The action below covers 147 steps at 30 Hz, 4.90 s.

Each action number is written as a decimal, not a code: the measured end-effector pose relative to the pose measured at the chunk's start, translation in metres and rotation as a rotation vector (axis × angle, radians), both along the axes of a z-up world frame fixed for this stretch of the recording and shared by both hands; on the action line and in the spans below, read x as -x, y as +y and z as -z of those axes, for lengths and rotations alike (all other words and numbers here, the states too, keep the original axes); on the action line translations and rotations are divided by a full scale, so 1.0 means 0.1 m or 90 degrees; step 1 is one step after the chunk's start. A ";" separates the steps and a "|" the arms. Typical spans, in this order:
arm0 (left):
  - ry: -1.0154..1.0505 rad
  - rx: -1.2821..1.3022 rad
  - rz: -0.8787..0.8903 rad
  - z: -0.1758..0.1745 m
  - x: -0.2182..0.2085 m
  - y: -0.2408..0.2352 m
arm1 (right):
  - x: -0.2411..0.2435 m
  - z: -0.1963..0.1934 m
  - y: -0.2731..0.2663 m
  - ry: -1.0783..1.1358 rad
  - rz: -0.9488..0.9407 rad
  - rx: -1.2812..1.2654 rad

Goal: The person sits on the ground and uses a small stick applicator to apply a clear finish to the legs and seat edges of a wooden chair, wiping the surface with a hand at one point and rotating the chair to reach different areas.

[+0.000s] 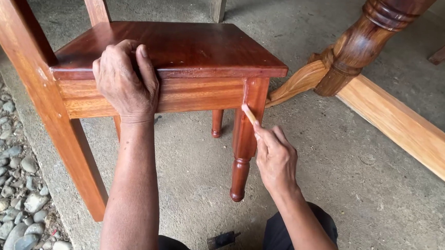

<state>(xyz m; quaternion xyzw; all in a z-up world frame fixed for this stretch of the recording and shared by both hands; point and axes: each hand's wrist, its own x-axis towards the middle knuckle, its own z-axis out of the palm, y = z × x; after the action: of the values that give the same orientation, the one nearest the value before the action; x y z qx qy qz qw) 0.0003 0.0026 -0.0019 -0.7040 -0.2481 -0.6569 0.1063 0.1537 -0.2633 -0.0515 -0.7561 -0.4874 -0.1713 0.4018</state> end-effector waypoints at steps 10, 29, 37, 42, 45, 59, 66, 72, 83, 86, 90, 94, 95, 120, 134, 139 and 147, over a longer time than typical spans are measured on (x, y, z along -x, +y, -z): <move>-0.013 0.009 0.016 -0.03 -0.02 -0.03 | -0.10 -0.08 0.17 -0.031 -0.015 -0.080; -0.014 0.029 0.010 -0.03 -0.03 -0.03 | -0.03 0.01 0.00 -0.058 -0.010 -0.027; -0.030 0.003 0.021 -0.11 -0.03 -0.04 | 0.00 -0.02 0.11 -0.058 -0.009 -0.057; -0.032 0.005 0.023 -0.13 -0.04 -0.12 | 0.06 -0.02 0.05 -0.043 -0.029 -0.077; -0.045 0.003 -0.026 -0.16 -0.05 -0.12 | -0.02 0.11 0.04 -0.017 -0.039 -0.071; -0.088 0.013 0.015 -0.15 -0.08 -0.15 | -1.61 1.59 -0.70 0.340 -0.263 0.045; -0.091 0.014 0.034 -0.13 -0.01 -0.22 | -1.90 1.00 -0.66 0.336 -0.128 0.017; -0.070 0.036 0.075 -0.09 0.12 -0.32 | -1.03 0.24 -0.75 -0.252 -0.059 -0.018; -0.032 0.025 -0.030 0.07 0.28 -0.50 | -0.46 -0.26 -0.81 0.243 0.013 -0.183; -0.015 0.037 -0.049 0.10 0.34 -0.58 | -0.54 -0.25 -0.78 0.332 -0.007 -0.240; -0.003 0.076 -0.034 0.13 0.40 -0.70 | -0.74 -0.06 -0.75 0.337 -0.004 -0.257; -0.006 0.074 -0.023 0.20 0.47 -0.78 | -0.67 -0.15 -0.65 0.293 -0.040 -0.295; -0.006 0.073 -0.026 0.22 0.49 -0.80 | -0.59 -0.26 -0.60 0.277 -0.049 -0.322; -0.012 0.086 -0.039 0.09 0.39 -0.71 | -0.36 0.39 -0.45 -0.388 -0.046 0.464; 0.002 0.074 -0.029 0.08 0.39 -0.68 | -0.32 0.05 0.02 -0.114 -0.054 0.001; -0.002 0.077 -0.029 0.10 0.40 -0.68 | -0.49 0.05 -0.01 -0.032 -0.086 0.034; -0.018 0.076 -0.024 0.08 0.38 -0.66 | -0.58 0.35 -0.06 0.346 -0.231 -0.183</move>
<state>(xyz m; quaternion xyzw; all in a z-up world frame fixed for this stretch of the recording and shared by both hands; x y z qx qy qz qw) -0.0381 -0.0638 -0.0103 -0.6952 -0.3014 -0.6485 0.0728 0.2114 -0.2696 -0.0865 -0.6108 -0.4598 0.0438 0.6431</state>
